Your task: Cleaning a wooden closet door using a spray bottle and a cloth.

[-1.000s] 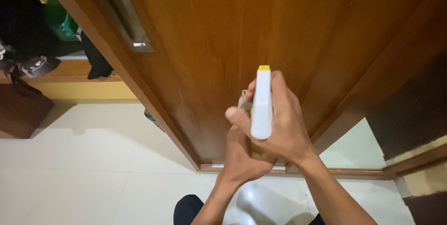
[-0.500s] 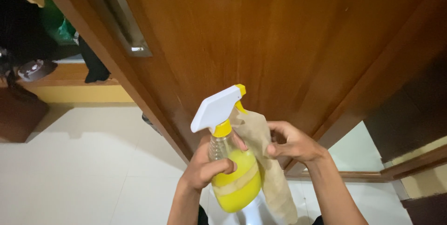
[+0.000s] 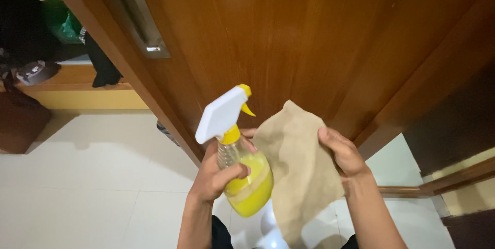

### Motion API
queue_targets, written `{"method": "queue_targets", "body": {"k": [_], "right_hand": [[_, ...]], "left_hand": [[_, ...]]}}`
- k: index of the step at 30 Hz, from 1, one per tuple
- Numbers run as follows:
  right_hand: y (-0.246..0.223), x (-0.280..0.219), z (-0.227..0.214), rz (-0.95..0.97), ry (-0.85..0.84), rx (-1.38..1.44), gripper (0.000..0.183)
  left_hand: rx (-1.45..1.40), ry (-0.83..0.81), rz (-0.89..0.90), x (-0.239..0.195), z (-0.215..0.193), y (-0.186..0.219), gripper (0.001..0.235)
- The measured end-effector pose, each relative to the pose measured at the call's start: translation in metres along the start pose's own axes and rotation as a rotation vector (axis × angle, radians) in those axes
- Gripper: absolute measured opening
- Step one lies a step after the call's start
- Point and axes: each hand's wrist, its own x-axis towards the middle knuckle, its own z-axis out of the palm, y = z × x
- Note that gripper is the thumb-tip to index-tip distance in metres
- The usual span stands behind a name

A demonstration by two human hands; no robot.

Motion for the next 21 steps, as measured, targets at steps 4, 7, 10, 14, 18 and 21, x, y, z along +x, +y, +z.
{"method": "queue_targets", "body": {"k": [4,7,10,14,18,21], "right_hand": [[-0.011,-0.015,0.037,0.038,0.249,0.019,0.05],[-0.002,-0.007,0.016,-0.143,-0.233,0.097,0.061],[-0.026,-0.02,0.03,-0.243,-0.322,-0.302,0.033],[-0.032,-0.021,0.044,-0.52,0.121,-0.783,0.041],[-0.007,-0.006,0.034,-0.998,0.229,-1.137,0.019],[0.004,-0.015,0.048,-0.824,-0.031,-0.96,0.039]], "left_hand": [[-0.123,0.063,-0.02,0.004,0.005,-0.009,0.033],[-0.147,0.059,0.002,0.006,0.005,-0.012,0.031],[-0.116,0.029,0.053,0.006,0.005,-0.007,0.03],[-0.109,0.05,0.076,0.015,0.005,-0.009,0.031],[-0.04,0.086,0.114,0.026,0.026,-0.001,0.031],[0.001,0.175,0.055,0.027,0.049,0.01,0.038]]}}
